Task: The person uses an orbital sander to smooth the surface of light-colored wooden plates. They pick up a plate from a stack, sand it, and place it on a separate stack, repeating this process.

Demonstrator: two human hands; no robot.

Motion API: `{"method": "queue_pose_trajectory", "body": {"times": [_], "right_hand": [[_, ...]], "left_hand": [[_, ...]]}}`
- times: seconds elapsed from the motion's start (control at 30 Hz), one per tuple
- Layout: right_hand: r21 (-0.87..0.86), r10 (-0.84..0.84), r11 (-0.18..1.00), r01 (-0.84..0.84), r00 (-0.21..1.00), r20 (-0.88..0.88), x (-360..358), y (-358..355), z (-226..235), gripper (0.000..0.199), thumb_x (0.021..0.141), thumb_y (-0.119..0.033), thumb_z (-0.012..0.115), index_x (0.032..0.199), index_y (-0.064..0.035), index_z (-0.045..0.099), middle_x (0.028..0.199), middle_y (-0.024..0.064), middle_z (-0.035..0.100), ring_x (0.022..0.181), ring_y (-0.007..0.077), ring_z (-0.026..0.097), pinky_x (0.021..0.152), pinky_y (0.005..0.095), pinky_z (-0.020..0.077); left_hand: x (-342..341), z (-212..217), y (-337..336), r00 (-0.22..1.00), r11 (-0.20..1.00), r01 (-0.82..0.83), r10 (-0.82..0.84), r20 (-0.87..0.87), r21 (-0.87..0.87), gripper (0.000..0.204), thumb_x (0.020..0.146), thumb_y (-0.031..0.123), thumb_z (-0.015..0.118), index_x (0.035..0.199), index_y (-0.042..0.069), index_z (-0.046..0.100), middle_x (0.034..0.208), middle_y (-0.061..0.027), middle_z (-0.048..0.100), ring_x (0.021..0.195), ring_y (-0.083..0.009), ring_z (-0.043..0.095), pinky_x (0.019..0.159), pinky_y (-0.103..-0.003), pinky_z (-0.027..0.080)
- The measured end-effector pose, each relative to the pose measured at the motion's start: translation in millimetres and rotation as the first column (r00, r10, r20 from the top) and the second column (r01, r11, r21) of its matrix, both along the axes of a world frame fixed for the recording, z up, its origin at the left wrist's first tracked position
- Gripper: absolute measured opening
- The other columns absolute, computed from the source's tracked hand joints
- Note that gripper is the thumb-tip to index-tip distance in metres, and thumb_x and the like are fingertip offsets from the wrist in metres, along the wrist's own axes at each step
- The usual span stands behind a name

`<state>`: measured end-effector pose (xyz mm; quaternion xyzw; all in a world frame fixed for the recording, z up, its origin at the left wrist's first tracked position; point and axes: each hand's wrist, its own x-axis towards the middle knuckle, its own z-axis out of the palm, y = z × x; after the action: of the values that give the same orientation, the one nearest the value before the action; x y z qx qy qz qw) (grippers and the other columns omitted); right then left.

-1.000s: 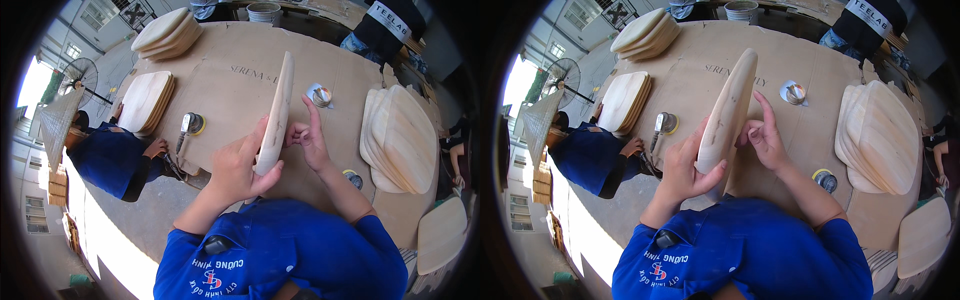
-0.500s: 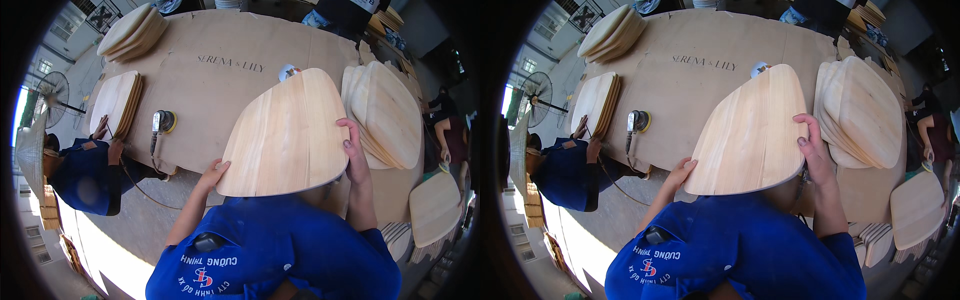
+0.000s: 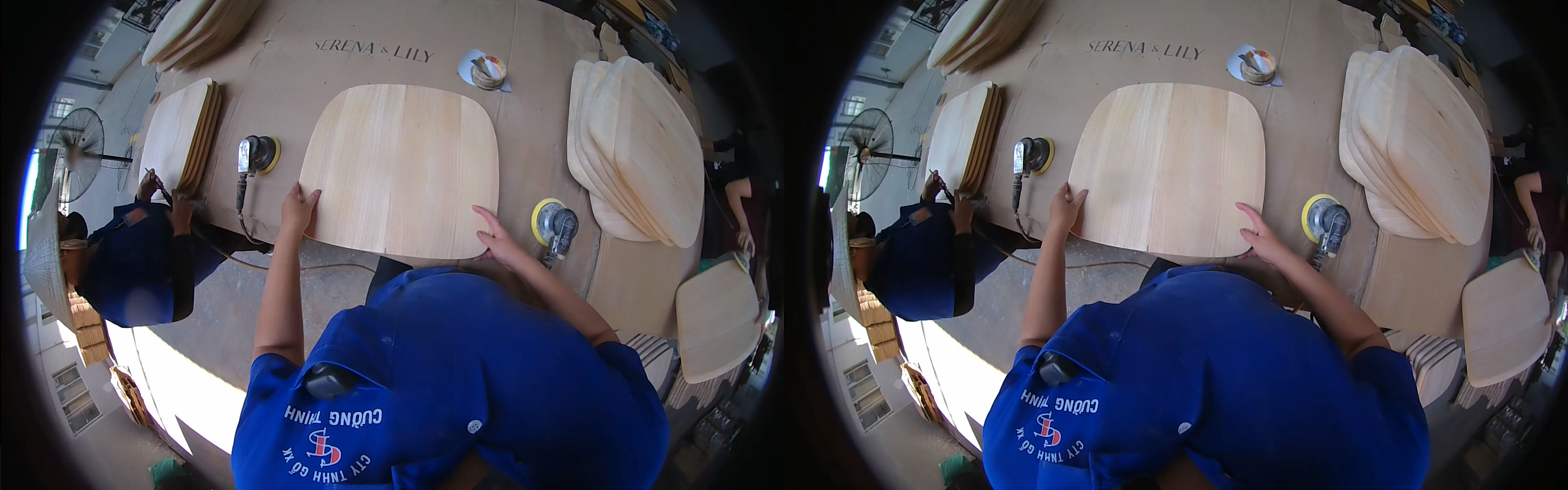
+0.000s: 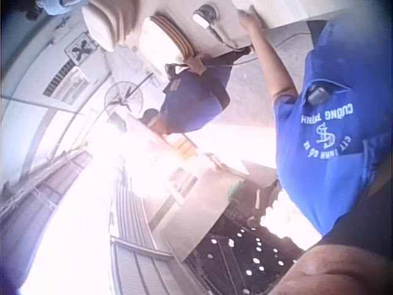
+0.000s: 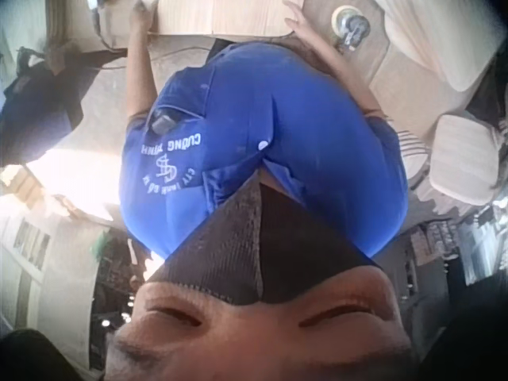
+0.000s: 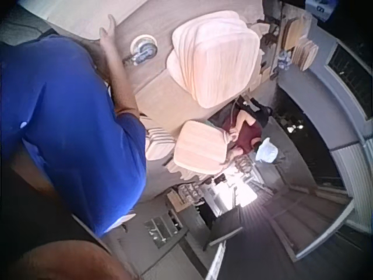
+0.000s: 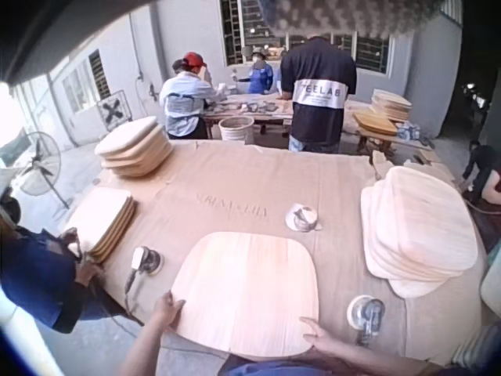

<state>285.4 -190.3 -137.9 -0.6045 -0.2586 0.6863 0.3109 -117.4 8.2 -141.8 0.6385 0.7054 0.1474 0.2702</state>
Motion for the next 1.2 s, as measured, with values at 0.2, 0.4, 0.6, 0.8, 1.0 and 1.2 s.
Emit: {"method": "queue_pose_trajectory", "body": {"times": [0.2, 0.4, 0.6, 0.8, 1.0, 1.2], "right_hand": [[-0.018, 0.397, 0.918, -0.396, 0.917, 0.041, 35, -15, 0, 0.046, 0.095, -0.004, 0.046, 0.139, -0.016, 0.048, 0.098, 0.0075, 0.063, 0.078, 0.0165, 0.063, 0.074, 0.0319, 0.0555], [0.298, -0.274, 0.867, -0.399, 0.117, 0.955, 106, -13, 22, 0.037, 0.081, -0.011, 0.064, 0.118, -0.0093, 0.061, 0.119, 0.0168, 0.055, 0.112, 0.0367, 0.052, 0.095, 0.0429, 0.0438], [0.117, -0.109, 0.985, -0.123, 0.071, 0.992, 111, -32, -3, 0.043, 0.078, -0.019, 0.069, 0.12, -0.0115, 0.06, 0.129, 0.0153, 0.047, 0.12, 0.0367, 0.044, 0.1, 0.0459, 0.0391], [0.186, -0.18, 0.973, -0.14, 0.049, 0.982, 110, -35, -12, 0.038, 0.077, -0.017, 0.069, 0.113, -0.0094, 0.062, 0.119, 0.0095, 0.053, 0.114, 0.0328, 0.047, 0.095, 0.0455, 0.0417], [0.197, -0.19, 0.972, -0.131, 0.069, 0.979, 108, -35, -9, 0.034, 0.076, -0.017, 0.068, 0.109, -0.0103, 0.063, 0.117, 0.0089, 0.054, 0.112, 0.0325, 0.047, 0.094, 0.0447, 0.0421], [0.235, -0.234, 0.959, -0.161, 0.03, 0.972, 107, -36, -6, 0.034, 0.076, -0.013, 0.068, 0.108, -0.0082, 0.062, 0.113, 0.0108, 0.055, 0.109, 0.0332, 0.05, 0.091, 0.0437, 0.0436]], "left_hand": [[67, -38, -52, 0.918, 0.921, 0.317, -0.238, -0.316, 0.226, 0.066, 0.08, 0.031, 0.07, 0.132, -0.003, 0.048, 0.138, -0.0329, 0.034, 0.128, -0.0476, 0.034, 0.107, -0.049, 0.032], [193, -43, -135, 0.271, 0.276, 0.961, -0.923, -0.272, 0.022, 0.061, 0.094, 0.041, 0.046, 0.148, 0.016, 0.031, 0.157, -0.0092, 0.019, 0.145, -0.0336, 0.016, 0.115, -0.053, 0.018], [245, -45, -118, -0.032, -0.066, 0.99, -0.965, -0.262, 0.122, 0.059, 0.096, 0.039, 0.044, 0.148, 0.014, 0.032, 0.157, -0.0051, 0.021, 0.145, -0.0275, 0.016, 0.117, -0.046, 0.018], [209, -37, -73, -0.083, -0.096, 0.995, -0.958, -0.274, 0.033, 0.061, 0.096, 0.039, 0.046, 0.148, 0.013, 0.03, 0.157, -0.0062, 0.02, 0.145, -0.0283, 0.017, 0.117, -0.045, 0.019], [240, -40, -40, -0.053, -0.104, 0.984, -0.947, -0.316, 0.146, 0.064, 0.093, 0.038, 0.051, 0.146, 0.008, 0.033, 0.155, -0.012, 0.025, 0.142, -0.0313, 0.023, 0.114, -0.047, 0.025], [277, -43, -3, -0.065, -0.131, 0.973, -0.947, -0.316, 0.192, 0.063, 0.092, 0.037, 0.052, 0.144, 0.006, 0.035, 0.153, -0.0133, 0.026, 0.141, -0.0322, 0.025, 0.112, -0.047, 0.027]]}}
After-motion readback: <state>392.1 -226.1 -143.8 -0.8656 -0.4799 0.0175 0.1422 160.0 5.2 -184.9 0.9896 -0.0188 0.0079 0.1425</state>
